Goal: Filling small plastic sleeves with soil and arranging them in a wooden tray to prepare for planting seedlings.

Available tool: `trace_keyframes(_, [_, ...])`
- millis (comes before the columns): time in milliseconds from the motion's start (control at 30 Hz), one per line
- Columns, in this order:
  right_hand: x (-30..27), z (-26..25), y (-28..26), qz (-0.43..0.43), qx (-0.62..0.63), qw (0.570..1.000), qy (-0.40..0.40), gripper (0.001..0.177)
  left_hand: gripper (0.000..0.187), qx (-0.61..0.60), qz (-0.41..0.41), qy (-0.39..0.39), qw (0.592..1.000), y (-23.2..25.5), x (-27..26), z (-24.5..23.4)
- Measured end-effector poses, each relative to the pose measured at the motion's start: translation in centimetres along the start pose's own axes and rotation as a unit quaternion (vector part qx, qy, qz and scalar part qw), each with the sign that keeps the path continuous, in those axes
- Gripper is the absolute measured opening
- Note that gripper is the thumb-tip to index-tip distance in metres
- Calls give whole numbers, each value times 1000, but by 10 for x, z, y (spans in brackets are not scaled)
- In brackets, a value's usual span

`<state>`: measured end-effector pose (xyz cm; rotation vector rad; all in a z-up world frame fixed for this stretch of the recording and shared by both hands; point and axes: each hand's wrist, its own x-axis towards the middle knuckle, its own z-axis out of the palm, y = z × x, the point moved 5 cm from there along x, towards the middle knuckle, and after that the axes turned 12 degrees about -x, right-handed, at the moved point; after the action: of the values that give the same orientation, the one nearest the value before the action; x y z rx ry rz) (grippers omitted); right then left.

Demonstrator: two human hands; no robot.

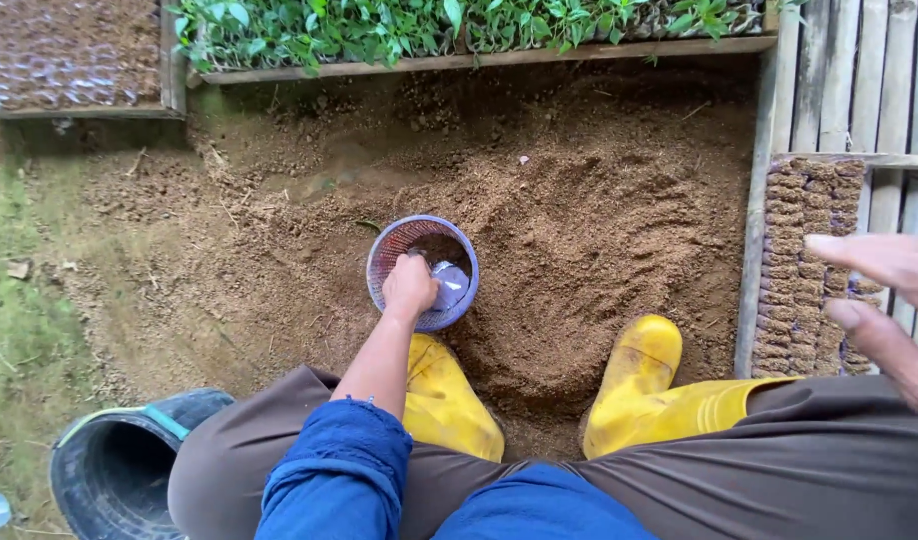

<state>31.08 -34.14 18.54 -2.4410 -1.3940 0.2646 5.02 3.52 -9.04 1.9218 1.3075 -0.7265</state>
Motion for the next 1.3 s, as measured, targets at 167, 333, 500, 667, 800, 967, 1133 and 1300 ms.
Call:
trace_keyframes(167, [21, 10, 9, -5, -27, 1000, -11, 49, 21, 0, -1, -12, 1000, -15, 26, 9])
trace_keyframes(333, [29, 13, 14, -6, -25, 1000, -6, 46, 31, -13, 5, -1, 1000, -17, 26, -5])
trace_keyframes(500, [23, 15, 21, 11, -91, 996, -13, 43, 33, -52, 21, 26, 998, -15, 24, -22])
trace_keyframes(667, [29, 2, 3, 23, -220, 972, -83, 47, 26, -186, 39, -11, 982, 18, -11, -53])
trace_keyframes(800, [42, 4, -25, -22, -176, 982, -68, 45, 16, -230, 64, -132, 962, 98, -121, -92])
trace_keyframes(967, [61, 14, -87, -147, -91, 985, 1, 53, 19, -322, 177, -276, 888, 126, -167, -71])
trace_keyframes(1133, [71, 45, -133, -218, -51, 975, 8, 61, 23, -417, 224, -370, 800, 135, -198, -56])
trace_keyframes(1300, [73, 80, -134, -110, 54, 992, 28, 10, 30, -468, 237, -313, 792, 129, -204, -64])
